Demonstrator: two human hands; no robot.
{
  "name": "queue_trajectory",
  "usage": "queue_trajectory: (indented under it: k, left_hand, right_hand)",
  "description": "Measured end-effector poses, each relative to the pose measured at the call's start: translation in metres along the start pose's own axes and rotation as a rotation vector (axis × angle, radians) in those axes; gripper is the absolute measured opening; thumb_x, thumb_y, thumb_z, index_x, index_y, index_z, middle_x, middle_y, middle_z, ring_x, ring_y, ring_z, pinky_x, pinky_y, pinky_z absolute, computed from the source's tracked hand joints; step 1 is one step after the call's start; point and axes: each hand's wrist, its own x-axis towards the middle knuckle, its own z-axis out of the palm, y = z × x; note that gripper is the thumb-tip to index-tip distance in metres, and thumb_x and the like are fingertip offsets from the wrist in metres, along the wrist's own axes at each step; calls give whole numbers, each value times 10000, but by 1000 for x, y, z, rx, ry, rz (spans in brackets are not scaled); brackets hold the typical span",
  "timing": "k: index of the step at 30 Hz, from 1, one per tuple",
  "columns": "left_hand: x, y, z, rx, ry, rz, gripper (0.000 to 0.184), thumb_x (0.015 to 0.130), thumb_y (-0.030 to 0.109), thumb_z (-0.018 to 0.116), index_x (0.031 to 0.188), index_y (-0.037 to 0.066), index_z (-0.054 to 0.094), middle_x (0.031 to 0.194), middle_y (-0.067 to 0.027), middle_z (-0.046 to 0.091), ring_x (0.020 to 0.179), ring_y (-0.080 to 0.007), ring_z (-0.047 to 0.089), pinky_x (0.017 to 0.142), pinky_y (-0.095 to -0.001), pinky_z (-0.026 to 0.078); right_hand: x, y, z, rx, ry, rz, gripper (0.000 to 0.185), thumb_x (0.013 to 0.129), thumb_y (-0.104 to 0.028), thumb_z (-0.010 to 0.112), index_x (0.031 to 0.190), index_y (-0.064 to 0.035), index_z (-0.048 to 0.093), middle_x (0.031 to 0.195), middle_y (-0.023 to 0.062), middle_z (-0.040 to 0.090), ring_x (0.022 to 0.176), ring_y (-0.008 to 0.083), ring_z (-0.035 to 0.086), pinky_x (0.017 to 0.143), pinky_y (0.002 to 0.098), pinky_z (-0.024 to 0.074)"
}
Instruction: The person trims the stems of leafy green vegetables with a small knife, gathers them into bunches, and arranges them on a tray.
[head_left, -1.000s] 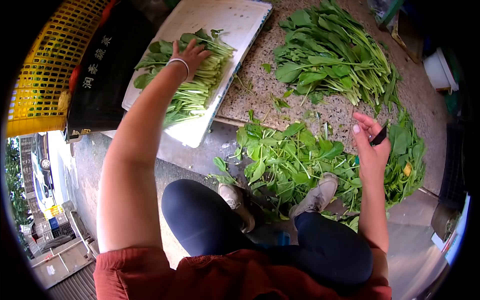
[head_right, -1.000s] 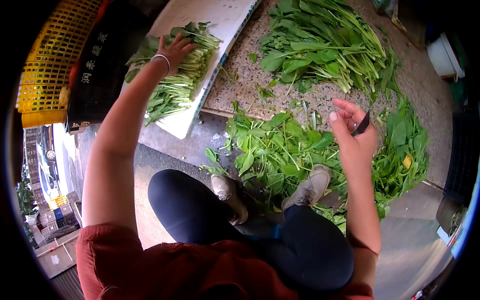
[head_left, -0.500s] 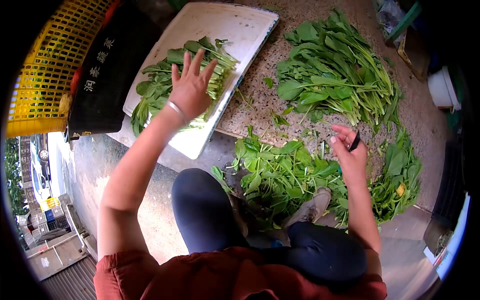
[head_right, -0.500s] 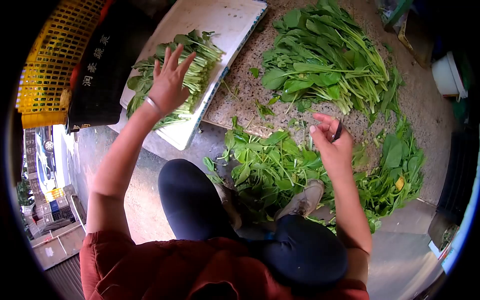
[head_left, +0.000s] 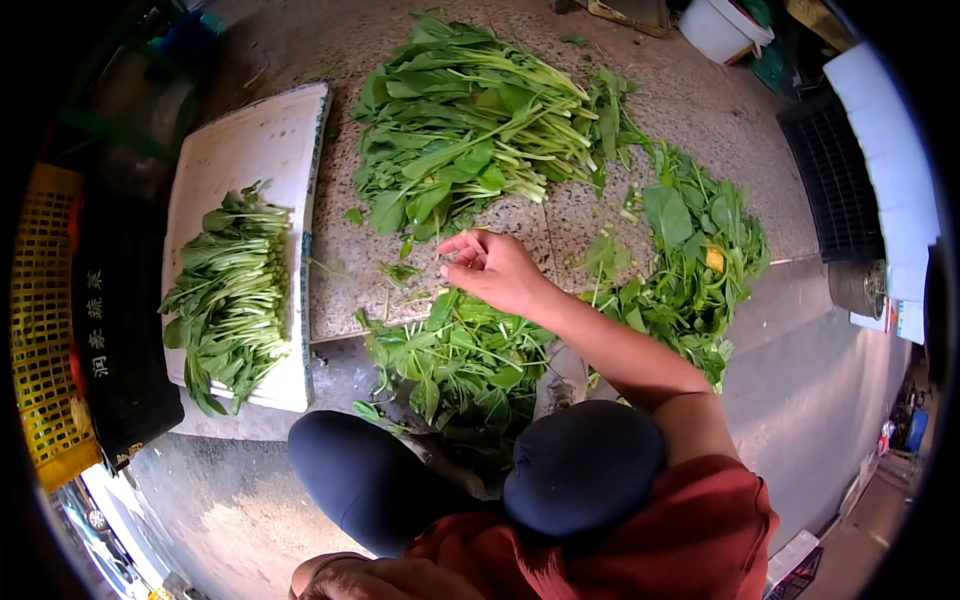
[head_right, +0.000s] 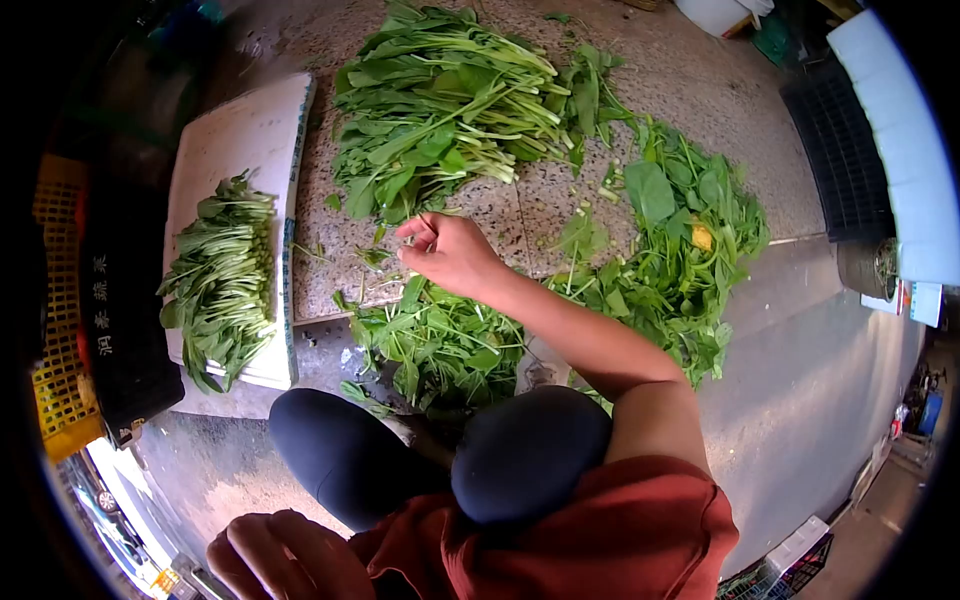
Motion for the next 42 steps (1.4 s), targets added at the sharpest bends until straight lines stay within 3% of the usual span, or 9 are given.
queue_trajectory:
  k: [12, 15, 18, 19, 24, 28, 32, 37, 42]
  left_hand:
    - [1, -28, 53, 91, 367, 106, 191, 847, 165, 585, 1006, 59, 594, 837, -92, 533, 746, -246, 510, 660, -316, 495]
    - [-4, -15, -18, -8, -143, 36, 298, 862, 183, 565, 1133, 61, 549, 1019, -106, 535, 865, -259, 528, 720, -337, 493]
    - [13, -37, -51, -230, -459, 54, 123, 779, 40, 641, 760, -13, 531, 608, -139, 568, 460, -240, 550, 512, -368, 541]
    - [-5, -39, -48, 90, 54, 16, 178, 754, 62, 674, 824, 0, 524, 685, -113, 584, 528, -218, 555, 509, -336, 518]
    - [-26, -133, -198, 1018, 752, -261, 97, 780, -33, 582, 847, 26, 544, 780, -6, 569, 674, -60, 512, 624, -190, 424]
    - [-24, -140, -209, 419, 1034, -524, 100, 817, 51, 565, 914, 66, 547, 841, -23, 602, 717, -118, 584, 616, -232, 453]
    - [-20, -133, -214, 457, 961, -478, 115, 827, 96, 557, 940, 80, 542, 866, -35, 610, 768, -150, 603, 627, -262, 464]
    - [-23, -142, -201, 433, 950, -541, 107, 825, 109, 561, 920, 61, 557, 862, -39, 612, 780, -152, 600, 646, -263, 459]
    - [-39, -149, -185, 1302, 281, -743, 217, 768, 182, 628, 916, 26, 595, 789, -82, 643, 684, -184, 617, 618, -295, 475]
  right_hand:
    - [33, 12, -120, -276, 785, -127, 280, 794, -184, 557, 1050, -73, 587, 758, 43, 610, 637, 126, 575, 602, 254, 467]
    - [64, -4, -173, -606, 887, -292, 355, 814, -250, 542, 1137, -103, 556, 940, 76, 636, 754, 218, 615, 696, 345, 491]
    - [96, -19, -187, -843, 733, -78, 392, 811, -314, 572, 1149, -118, 554, 975, 92, 626, 816, 259, 615, 728, 389, 483]
    - [111, -9, -188, -883, 668, -44, 393, 808, -335, 582, 1136, -121, 563, 964, 100, 626, 838, 262, 613, 733, 397, 479]
    - [101, -30, -181, -791, 663, 35, 316, 809, -373, 597, 1030, -147, 605, 792, 106, 635, 733, 260, 618, 650, 405, 470]
    - [50, -63, -162, -723, 843, -336, 289, 829, -351, 595, 1010, -128, 633, 630, 48, 602, 560, 167, 570, 551, 307, 449]
    - [-4, -79, -107, -428, 768, -522, 296, 827, -287, 617, 1029, -71, 623, 645, 37, 610, 585, 123, 562, 575, 285, 447]
    - [-11, -19, -32, -223, 155, -55, 392, 778, -217, 675, 1096, -9, 579, 853, 89, 659, 747, 110, 610, 675, 265, 471]
    - [7, 49, -32, -429, 239, -54, 461, 714, -212, 721, 1124, -60, 574, 939, 107, 656, 789, 165, 626, 729, 280, 477]
